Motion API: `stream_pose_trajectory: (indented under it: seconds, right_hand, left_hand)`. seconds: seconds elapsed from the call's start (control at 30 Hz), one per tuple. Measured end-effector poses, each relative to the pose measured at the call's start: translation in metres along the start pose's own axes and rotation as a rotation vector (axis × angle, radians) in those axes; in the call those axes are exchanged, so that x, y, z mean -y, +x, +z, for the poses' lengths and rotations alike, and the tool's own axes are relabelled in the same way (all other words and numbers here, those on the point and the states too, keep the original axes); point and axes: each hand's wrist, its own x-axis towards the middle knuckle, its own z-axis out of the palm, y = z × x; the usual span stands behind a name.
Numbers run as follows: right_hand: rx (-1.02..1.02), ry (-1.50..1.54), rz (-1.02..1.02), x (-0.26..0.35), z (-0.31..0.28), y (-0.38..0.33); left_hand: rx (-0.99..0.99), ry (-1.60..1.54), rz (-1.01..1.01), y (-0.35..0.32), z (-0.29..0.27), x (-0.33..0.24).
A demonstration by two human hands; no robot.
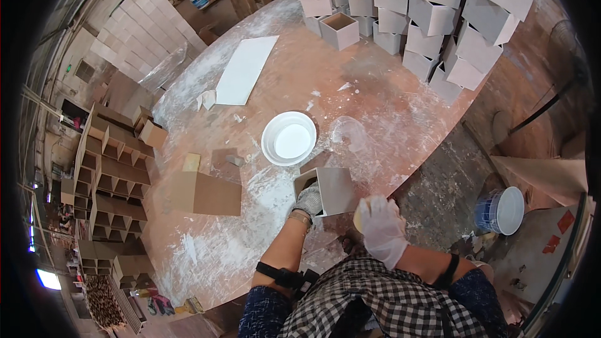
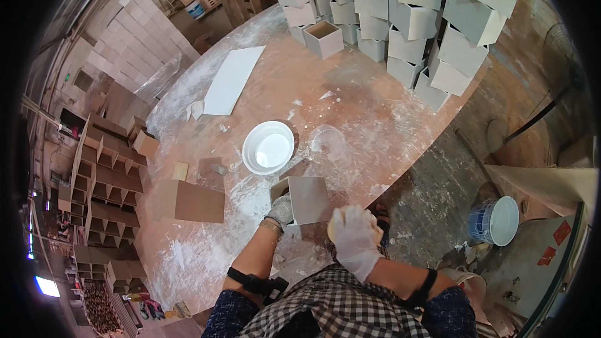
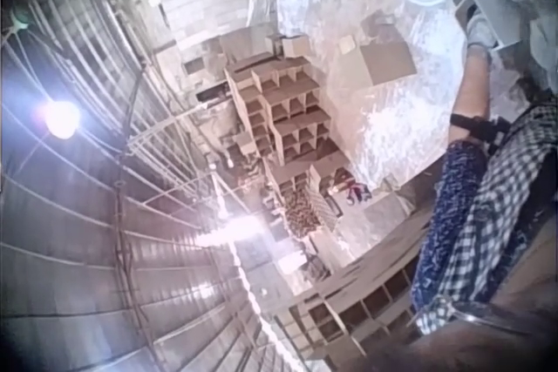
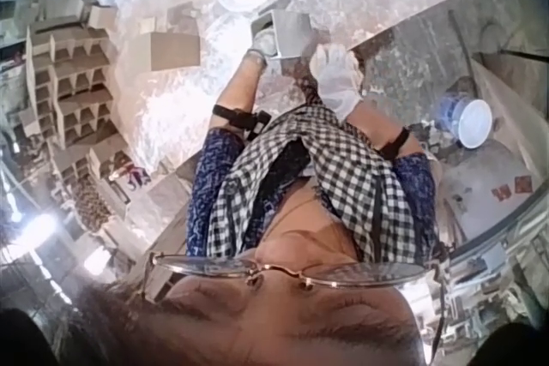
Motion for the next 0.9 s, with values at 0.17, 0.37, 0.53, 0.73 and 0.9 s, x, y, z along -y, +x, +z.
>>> stream_pose_trajectory:
  seconds: [0.17, 0.37, 0.53, 0.73, 0.9]
  right_hand:
    - [-0.036, -0.074, 0.036, -0.013, -0.025, -0.001]
    - [-0.027, 0.135, 0.101, 0.011, -0.058, 0.077]
    - [-0.025, 0.087, 0.079, 0.019, -0.014, 0.115]
    - [-0.098, 0.079, -0.071, 0.034, -0.007, 0.049]
    - [0.092, 0.166, 0.173, 0.041, -0.022, 0.073]
  left_hand:
    - [0.009, -0.05, -0.024, -0.014, -0.008, -0.011]
    - [-0.053, 0.298, 0.044, -0.014, -0.005, -0.019]
    - [0.033, 0.368, -0.17, -0.005, -0.002, -0.063]
    - [-0.19, 0.149, 0.054, 0.01, 0.013, 0.02]
    - [-0.106, 0.195, -0.022, -0.003, 0.003, -0.014]
